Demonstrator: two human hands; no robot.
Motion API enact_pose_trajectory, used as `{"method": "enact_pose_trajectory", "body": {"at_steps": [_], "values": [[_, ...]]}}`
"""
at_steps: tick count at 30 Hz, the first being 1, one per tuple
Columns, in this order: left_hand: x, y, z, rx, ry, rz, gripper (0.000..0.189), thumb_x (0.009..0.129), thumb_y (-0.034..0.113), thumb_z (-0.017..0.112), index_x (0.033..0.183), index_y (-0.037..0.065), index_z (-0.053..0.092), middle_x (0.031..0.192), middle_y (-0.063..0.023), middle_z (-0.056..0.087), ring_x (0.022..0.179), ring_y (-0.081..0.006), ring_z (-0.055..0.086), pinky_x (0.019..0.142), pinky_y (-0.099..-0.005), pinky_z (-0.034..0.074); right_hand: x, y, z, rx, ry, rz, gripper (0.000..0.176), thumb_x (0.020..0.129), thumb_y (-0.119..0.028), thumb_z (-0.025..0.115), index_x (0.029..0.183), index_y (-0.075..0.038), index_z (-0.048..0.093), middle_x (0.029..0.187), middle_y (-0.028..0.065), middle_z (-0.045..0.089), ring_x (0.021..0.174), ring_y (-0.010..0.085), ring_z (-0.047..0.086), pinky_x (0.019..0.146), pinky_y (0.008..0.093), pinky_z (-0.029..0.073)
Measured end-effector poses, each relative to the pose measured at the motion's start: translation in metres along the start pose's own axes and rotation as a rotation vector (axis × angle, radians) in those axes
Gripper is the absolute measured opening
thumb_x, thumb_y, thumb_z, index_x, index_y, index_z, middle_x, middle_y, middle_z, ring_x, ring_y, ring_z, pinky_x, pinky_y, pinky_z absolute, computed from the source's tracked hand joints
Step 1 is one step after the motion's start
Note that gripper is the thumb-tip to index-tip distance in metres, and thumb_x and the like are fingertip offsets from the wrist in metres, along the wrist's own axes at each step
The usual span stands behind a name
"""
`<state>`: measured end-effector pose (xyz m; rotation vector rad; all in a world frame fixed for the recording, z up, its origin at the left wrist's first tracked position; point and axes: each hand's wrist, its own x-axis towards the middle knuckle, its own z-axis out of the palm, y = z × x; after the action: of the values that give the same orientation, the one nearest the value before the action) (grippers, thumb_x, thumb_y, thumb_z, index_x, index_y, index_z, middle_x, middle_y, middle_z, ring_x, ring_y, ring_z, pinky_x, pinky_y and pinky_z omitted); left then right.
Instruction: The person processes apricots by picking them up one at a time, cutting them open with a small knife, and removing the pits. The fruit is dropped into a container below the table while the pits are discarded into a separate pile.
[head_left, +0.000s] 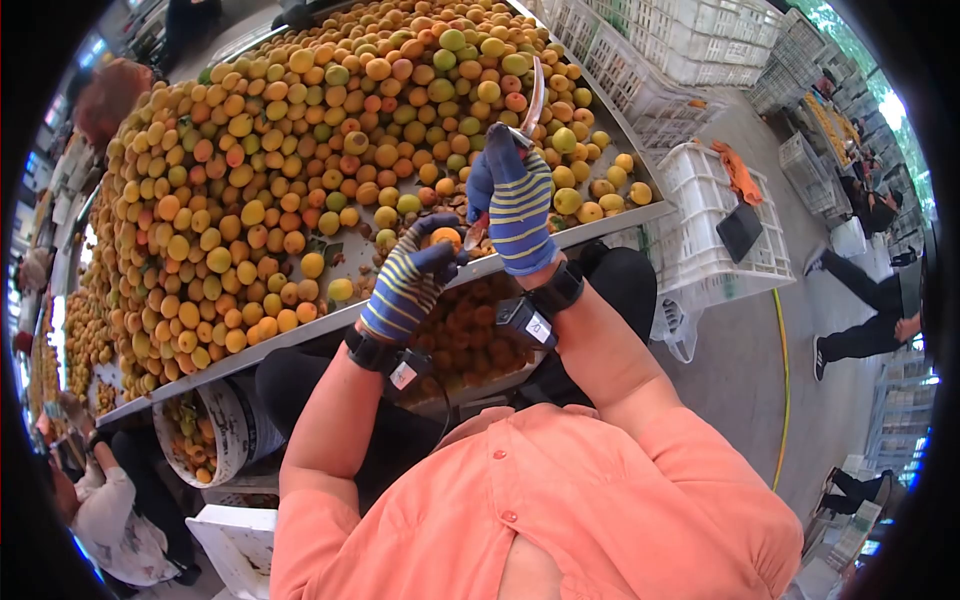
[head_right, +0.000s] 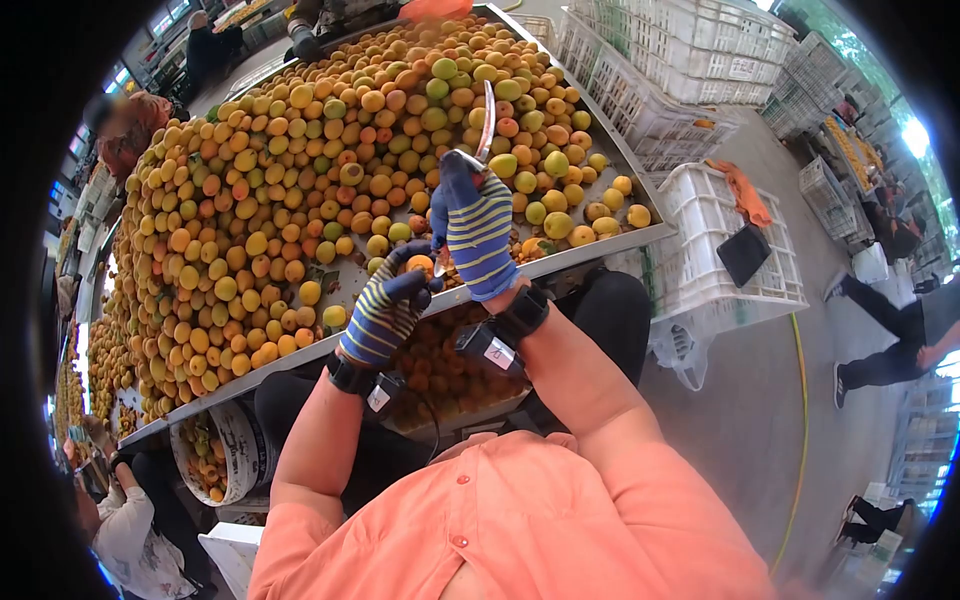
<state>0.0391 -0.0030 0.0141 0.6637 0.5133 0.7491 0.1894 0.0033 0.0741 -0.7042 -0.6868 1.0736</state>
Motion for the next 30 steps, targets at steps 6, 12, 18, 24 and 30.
{"method": "enact_pose_trajectory", "body": {"at_steps": [6, 12, 18, 24, 30], "values": [[-0.004, -0.008, 0.005, 0.056, 0.046, 0.019, 0.038, 0.084, 0.011, 0.063, 0.118, 0.002, 0.05, 0.094, -0.0062, 0.06, 0.074, -0.011, 0.059, 0.063, -0.0203, 0.048, -0.005, -0.001, 0.016, -0.198, 0.029, -0.101, 0.038, 0.094, -0.036, 0.054, 0.067, -0.009, 0.05, 0.052, -0.0028, 0.047, 0.042, 0.0053, 0.04, 0.041, 0.0216, 0.029], [-0.003, -0.007, 0.008, 0.019, 0.091, 0.121, 0.035, 0.086, 0.007, 0.06, 0.119, 0.003, 0.051, 0.09, -0.0067, 0.062, 0.069, -0.0106, 0.059, 0.056, -0.0187, 0.048, -0.012, 0.004, 0.019, -0.173, 0.04, -0.122, 0.023, 0.089, -0.03, 0.064, 0.082, -0.009, 0.058, 0.06, -0.0084, 0.05, 0.052, 0.0001, 0.046, 0.045, 0.0173, 0.036], [-0.002, -0.013, 0.01, 0.059, 0.15, 0.18, 0.031, 0.089, 0.008, 0.057, 0.119, 0.004, 0.051, 0.09, -0.0049, 0.062, 0.069, -0.0091, 0.06, 0.056, -0.0198, 0.049, -0.011, 0.015, 0.021, -0.345, 0.064, -0.197, 0.02, 0.088, -0.025, 0.065, 0.086, -0.006, 0.061, 0.065, -0.0059, 0.056, 0.056, 0.001, 0.051, 0.048, 0.0179, 0.039], [-0.002, -0.011, 0.011, 0.173, 0.222, 0.261, 0.031, 0.088, 0.008, 0.057, 0.118, 0.005, 0.051, 0.087, -0.0031, 0.061, 0.067, -0.0075, 0.058, 0.057, -0.0194, 0.047, -0.012, 0.013, 0.021, -0.119, 0.101, -0.117, 0.019, 0.09, -0.024, 0.062, 0.088, -0.005, 0.061, 0.066, -0.0057, 0.055, 0.056, 0.0021, 0.05, 0.048, 0.0199, 0.04], [-0.027, -0.013, 0.019, 0.323, 0.141, 0.292, 0.036, 0.092, 0.019, 0.055, 0.124, 0.006, 0.047, 0.113, -0.0064, 0.054, 0.101, -0.017, 0.055, 0.087, -0.0304, 0.047, -0.005, 0.058, 0.013, -0.48, 0.192, -0.119, 0.014, 0.091, -0.019, 0.058, 0.087, -0.007, 0.061, 0.067, -0.0053, 0.054, 0.06, 0.006, 0.051, 0.054, 0.0222, 0.043]]}}
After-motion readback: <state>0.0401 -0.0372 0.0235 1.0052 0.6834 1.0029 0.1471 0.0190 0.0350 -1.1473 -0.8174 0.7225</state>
